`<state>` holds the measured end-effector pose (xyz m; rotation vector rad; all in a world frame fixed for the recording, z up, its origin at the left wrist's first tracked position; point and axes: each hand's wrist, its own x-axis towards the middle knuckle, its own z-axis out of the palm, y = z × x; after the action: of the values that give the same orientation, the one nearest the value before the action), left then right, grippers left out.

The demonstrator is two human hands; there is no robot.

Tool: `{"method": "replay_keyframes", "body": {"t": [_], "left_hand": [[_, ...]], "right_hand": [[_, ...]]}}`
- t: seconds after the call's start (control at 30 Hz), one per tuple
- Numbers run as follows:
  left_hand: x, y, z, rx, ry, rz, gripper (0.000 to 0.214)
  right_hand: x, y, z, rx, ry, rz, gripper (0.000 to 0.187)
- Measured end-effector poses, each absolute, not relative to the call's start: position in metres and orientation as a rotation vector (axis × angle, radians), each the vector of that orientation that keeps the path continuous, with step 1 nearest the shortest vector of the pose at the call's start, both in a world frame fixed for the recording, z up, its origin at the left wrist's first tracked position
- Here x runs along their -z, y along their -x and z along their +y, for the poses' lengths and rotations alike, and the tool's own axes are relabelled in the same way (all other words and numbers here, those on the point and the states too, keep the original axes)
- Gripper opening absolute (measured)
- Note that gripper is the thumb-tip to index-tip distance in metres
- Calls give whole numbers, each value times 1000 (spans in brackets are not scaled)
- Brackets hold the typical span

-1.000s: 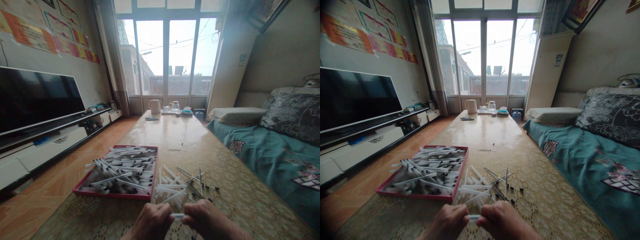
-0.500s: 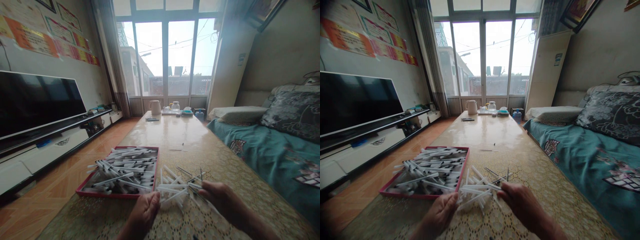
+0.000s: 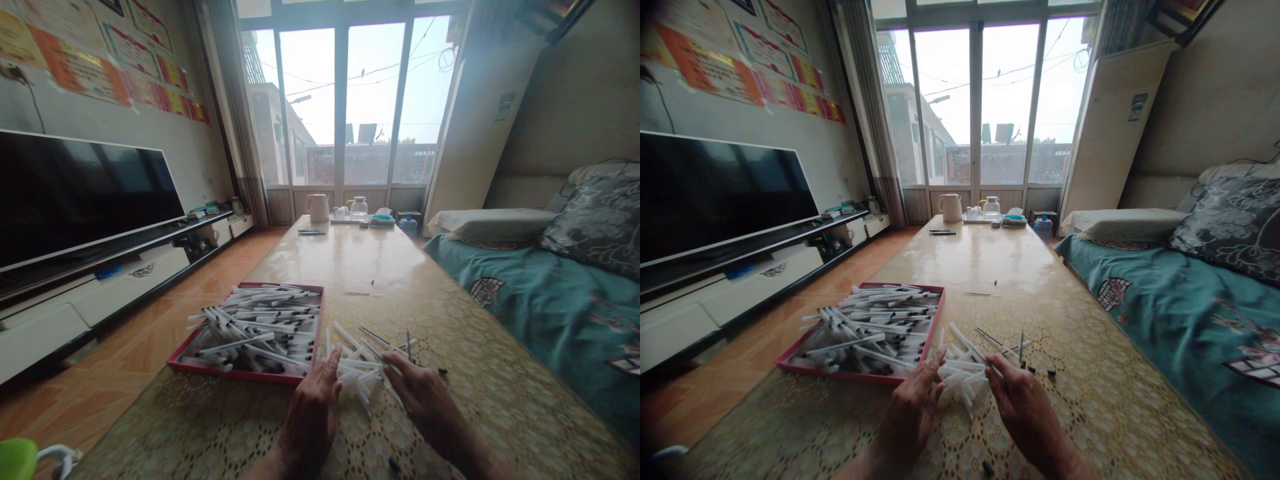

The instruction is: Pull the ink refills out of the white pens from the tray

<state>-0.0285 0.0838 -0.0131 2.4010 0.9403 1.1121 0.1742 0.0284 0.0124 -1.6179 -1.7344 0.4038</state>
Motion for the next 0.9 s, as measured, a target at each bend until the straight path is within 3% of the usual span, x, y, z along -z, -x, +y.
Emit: {"method": "replay_keyframes", "body": {"t": [0.13,0.33,0.43,0.63,0.9], "left_hand": [[5,26,79,-1106,-1924,901,34],[9,17,76,-863,-1068,617,32],[11,19,79,-895,-940,602,30],[5,28,85,-1032,-860,692,31],[3,32,88,-1090,-793,719,35]], "right_hand": [[-12,-162,26,-393,1620,-1828,31],[-8,-149,26,-561,1359,-1996,23],[-6,-145,27,-579,1361,-1939,23],[-6,-155,26,-788,1485,-1576,48],[-6,-163,28,-1013,1390,-1456,46]]}}
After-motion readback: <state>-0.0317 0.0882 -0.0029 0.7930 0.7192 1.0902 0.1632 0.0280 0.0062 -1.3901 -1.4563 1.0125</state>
